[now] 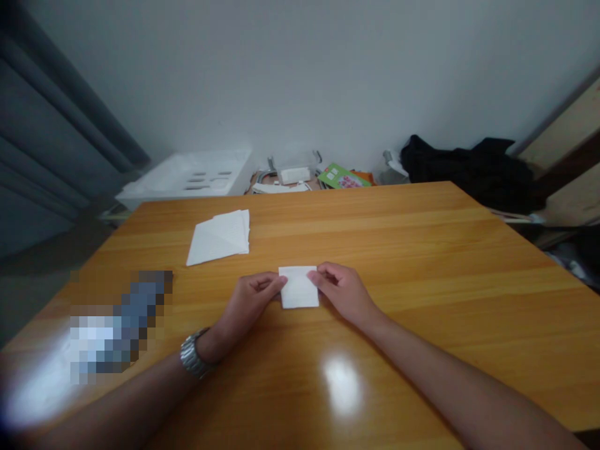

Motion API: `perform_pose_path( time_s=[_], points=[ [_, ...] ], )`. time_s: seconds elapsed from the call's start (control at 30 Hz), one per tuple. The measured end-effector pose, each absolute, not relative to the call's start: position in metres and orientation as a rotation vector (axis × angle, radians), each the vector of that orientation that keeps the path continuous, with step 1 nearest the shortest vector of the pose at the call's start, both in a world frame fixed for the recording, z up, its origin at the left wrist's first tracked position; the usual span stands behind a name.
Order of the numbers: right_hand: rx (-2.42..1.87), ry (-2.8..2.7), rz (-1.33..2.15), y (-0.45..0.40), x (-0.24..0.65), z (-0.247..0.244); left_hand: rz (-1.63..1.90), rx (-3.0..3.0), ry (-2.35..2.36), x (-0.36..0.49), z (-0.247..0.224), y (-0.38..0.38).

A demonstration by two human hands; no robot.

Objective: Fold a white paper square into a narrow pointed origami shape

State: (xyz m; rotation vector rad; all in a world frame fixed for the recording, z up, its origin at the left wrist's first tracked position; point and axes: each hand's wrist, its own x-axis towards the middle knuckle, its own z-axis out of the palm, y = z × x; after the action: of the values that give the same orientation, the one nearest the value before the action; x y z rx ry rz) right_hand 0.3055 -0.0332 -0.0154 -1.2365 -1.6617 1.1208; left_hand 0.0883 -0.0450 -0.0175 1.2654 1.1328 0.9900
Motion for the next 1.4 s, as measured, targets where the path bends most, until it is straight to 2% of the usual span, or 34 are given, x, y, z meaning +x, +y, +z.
perform_pose_path(
  time_s=[1.4],
  points=[
    [-1.232,-1.588,1.042,-0.0278,0.3104,-0.0124,0.897,1.321,1.134,0.0896,-0.0166,-0.0444]
  ],
)
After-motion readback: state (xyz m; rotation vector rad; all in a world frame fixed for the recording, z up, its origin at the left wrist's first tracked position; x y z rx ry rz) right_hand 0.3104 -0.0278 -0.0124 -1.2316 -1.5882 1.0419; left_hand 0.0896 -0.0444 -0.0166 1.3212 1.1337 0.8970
